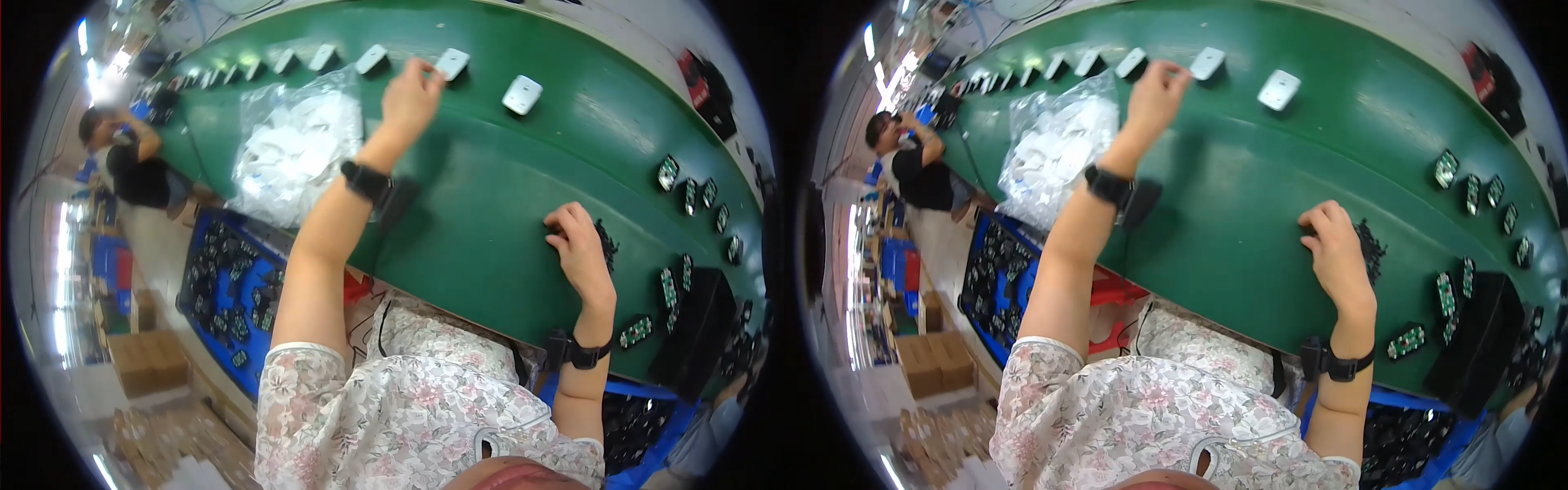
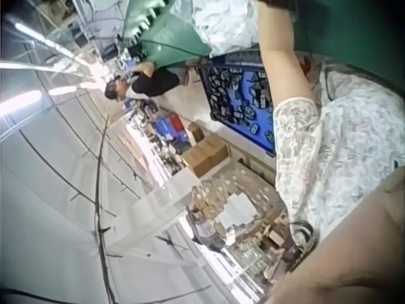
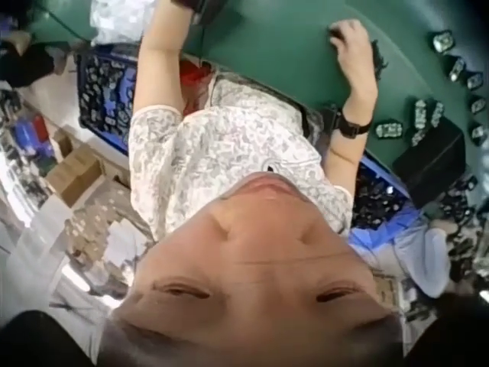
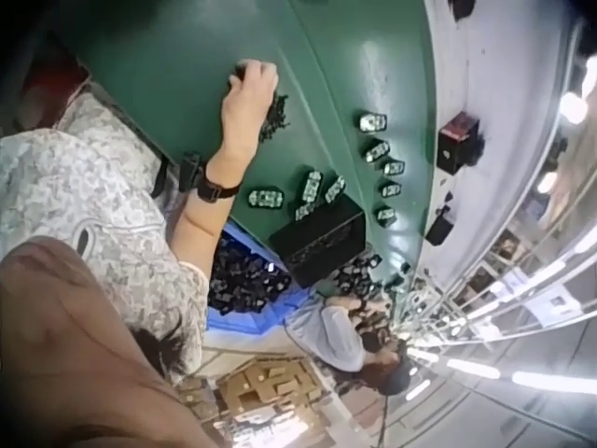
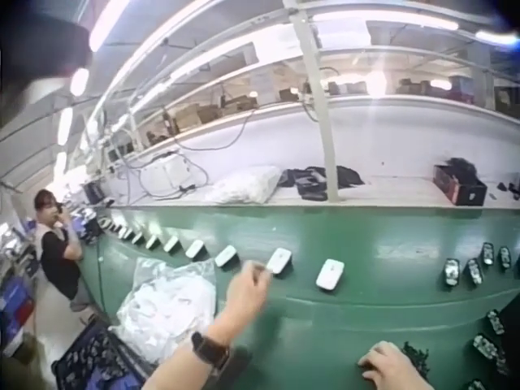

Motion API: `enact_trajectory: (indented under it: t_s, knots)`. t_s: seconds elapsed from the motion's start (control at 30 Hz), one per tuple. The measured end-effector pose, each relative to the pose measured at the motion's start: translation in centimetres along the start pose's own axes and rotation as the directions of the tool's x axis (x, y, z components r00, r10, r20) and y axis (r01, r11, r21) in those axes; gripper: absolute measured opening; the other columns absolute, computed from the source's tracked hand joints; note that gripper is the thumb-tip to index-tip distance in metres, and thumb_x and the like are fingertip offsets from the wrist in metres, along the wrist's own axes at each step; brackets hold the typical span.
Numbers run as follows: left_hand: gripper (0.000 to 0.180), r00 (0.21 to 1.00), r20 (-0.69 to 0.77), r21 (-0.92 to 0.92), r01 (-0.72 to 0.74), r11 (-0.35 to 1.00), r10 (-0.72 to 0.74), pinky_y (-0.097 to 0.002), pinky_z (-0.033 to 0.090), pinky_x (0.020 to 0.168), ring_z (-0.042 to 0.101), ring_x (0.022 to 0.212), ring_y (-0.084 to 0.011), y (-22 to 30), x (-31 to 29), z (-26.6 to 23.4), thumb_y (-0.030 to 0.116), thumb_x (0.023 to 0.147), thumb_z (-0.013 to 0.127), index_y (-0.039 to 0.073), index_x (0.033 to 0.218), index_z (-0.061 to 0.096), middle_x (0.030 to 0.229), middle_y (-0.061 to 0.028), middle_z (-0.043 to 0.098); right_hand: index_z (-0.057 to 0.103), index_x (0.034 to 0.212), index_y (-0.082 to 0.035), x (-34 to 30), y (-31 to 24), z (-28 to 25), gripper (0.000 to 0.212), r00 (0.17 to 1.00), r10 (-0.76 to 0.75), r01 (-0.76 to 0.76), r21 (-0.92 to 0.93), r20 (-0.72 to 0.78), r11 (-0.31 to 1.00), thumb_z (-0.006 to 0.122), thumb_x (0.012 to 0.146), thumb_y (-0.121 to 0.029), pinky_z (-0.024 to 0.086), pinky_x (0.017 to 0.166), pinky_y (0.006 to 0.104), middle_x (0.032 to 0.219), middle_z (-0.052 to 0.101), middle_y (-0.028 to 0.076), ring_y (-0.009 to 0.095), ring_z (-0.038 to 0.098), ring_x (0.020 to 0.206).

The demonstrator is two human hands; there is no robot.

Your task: The person assembles electronic devices by picking up a white plastic cover, inserting a small black component, and pressing the cover onto a black housing. They repeat this process for each unit, placing the completed devices onto the green conveyor belt.

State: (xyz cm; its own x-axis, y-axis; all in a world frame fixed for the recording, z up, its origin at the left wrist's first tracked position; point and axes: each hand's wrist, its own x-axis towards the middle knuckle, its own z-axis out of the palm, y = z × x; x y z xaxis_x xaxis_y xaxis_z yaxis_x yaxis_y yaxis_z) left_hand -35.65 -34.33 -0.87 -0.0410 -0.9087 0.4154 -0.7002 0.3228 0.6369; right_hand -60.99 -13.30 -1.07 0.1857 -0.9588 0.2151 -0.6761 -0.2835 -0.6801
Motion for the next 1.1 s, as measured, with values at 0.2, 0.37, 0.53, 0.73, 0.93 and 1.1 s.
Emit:
enact_trajectory:
  t_s: [0.2,0.37,0.53,0.73,0.93,1.1]
  knots:
    - [0.020,0.995,0.001,0.100,-0.102,0.990,0.102,-0.0362,0.047,0.057,0.061,0.063,-0.0259,2.0,-11.4,-8.6,0.023,0.085,0.064,0.006,0.095,0.059,0.071,-0.0094,0.062,0.049,0.086,0.001,-0.3,-0.1,0.2,0.016,0.998,0.058,-0.052,-0.155,0.032,0.987,0.055,0.074,0.009,0.041,0.072,0.0370,0.084,0.047,0.014,0.032,0.049,0.081]
    - [0.015,0.959,-0.258,0.359,-0.017,0.933,0.116,-0.0386,0.048,0.074,0.062,0.084,-0.0300,-9.1,-9.4,-14.8,0.009,0.084,0.059,0.002,0.098,0.061,0.090,-0.0148,0.065,0.052,0.087,0.001,-0.5,-0.3,0.9,0.010,0.998,0.025,-0.035,-0.183,-0.052,0.983,0.052,0.079,0.007,0.042,0.073,0.0367,0.086,0.049,0.015,0.032,0.050,0.083]
    - [0.034,0.951,-0.093,0.755,-0.126,0.644,0.296,-0.0414,0.044,0.087,0.055,0.101,-0.0328,-15.9,-7.1,-17.6,0.005,0.077,0.062,0.003,0.111,0.060,0.104,-0.0158,0.064,0.054,0.088,0.002,0.1,0.1,0.5,0.006,0.981,-0.060,0.027,-0.180,-0.183,0.983,0.052,0.082,0.004,0.043,0.072,0.0348,0.086,0.051,0.013,0.031,0.052,0.082]
    - [0.042,0.933,0.354,0.684,-0.206,0.700,-0.071,-0.0387,0.043,0.091,0.052,0.105,-0.0315,-15.1,-5.3,-19.0,0.015,0.078,0.064,0.013,0.120,0.059,0.111,-0.0107,0.062,0.054,0.086,0.003,0.5,0.7,0.3,0.007,0.974,-0.016,0.015,-0.005,-0.226,1.000,0.059,0.081,0.001,0.043,0.062,0.0296,0.079,0.054,0.011,0.022,0.053,0.067]
    - [0.035,0.941,0.319,0.629,-0.119,0.768,-0.115,-0.0356,0.047,0.084,0.058,0.091,-0.0296,-14.5,-4.1,-19.3,0.016,0.082,0.064,0.009,0.116,0.061,0.099,-0.0108,0.064,0.056,0.085,0.002,0.5,0.1,0.0,0.006,0.944,0.069,-0.065,0.023,-0.324,0.998,0.061,0.082,0.000,0.042,0.060,0.0258,0.074,0.055,0.008,0.015,0.051,0.064]
    - [0.017,0.957,-0.288,0.341,0.066,0.938,0.037,-0.0253,0.052,0.055,0.064,0.067,-0.0131,-14.9,-4.5,-18.7,0.015,0.089,0.060,0.000,0.097,0.059,0.077,-0.0090,0.064,0.057,0.084,0.002,0.7,-0.4,0.0,0.006,0.914,0.083,-0.057,0.078,-0.397,0.995,0.062,0.082,-0.001,0.041,0.059,0.0245,0.073,0.056,0.006,0.012,0.050,0.064]
